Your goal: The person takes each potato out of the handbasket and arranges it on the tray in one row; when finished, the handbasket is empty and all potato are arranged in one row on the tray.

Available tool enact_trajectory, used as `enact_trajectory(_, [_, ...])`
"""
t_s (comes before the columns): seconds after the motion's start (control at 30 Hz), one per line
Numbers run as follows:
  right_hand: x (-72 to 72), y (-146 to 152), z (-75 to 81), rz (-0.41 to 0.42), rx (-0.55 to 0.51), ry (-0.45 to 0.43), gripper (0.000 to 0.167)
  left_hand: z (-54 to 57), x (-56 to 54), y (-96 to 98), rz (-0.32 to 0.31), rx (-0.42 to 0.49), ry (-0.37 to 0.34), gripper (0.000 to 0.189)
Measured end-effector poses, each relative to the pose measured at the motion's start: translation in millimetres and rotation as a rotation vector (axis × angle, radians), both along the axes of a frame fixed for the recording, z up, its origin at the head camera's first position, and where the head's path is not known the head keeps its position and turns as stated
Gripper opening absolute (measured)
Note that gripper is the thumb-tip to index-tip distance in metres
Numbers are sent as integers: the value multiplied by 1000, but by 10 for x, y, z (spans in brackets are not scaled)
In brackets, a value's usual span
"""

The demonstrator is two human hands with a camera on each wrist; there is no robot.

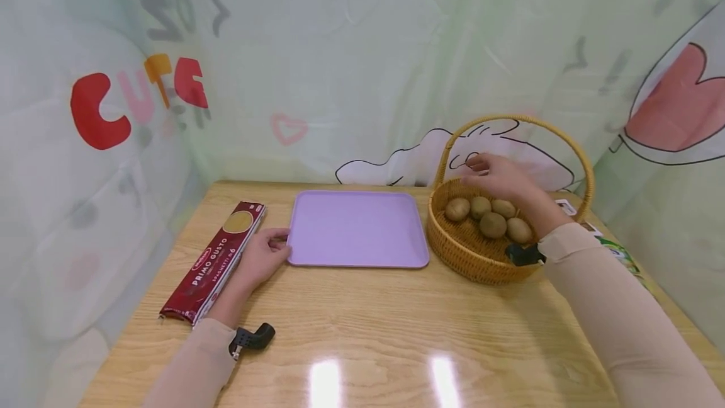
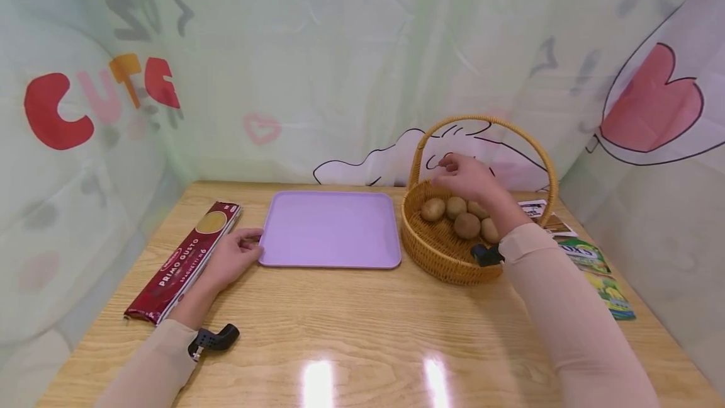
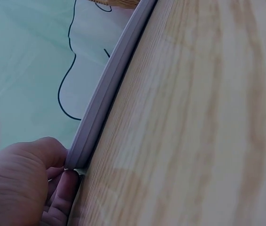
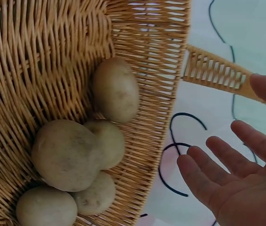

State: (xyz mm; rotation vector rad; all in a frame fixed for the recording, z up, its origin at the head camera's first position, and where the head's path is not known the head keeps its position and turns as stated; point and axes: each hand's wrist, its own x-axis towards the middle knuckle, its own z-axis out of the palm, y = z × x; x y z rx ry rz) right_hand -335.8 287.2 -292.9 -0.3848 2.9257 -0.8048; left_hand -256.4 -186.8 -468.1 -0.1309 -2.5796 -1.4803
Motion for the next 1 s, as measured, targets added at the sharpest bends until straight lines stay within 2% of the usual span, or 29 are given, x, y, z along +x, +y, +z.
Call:
enact_trajectory(0.33, [-187, 11, -230, 49, 35, -63, 58, -31, -1, 0, 10, -30, 18, 41])
enact_trajectory(0.43, [-231, 1, -303, 63, 28, -157, 58, -22, 4, 1, 11, -29, 20, 41])
enact_trajectory(0.57, [-269, -19, -379, 61, 89, -238, 65, -22, 6, 13, 11, -25, 23, 41])
enact_trajectory(0.63, [-301, -18, -416, 78, 135, -230, 66, -24, -1, 18, 11, -23, 26, 41])
enact_trajectory(0.77, [-361, -22, -462, 136, 165, -231, 49, -15, -9, 20, 9, -26, 31, 41])
enact_trajectory(0.87, [-365, -36, -455, 172, 163, -245, 40, -5, -8, 18, 11, -33, 35, 41])
enact_trajectory(1.0, [-359, -37, -447, 207, 115, -266, 43, 6, 2, 17, 13, -33, 32, 41])
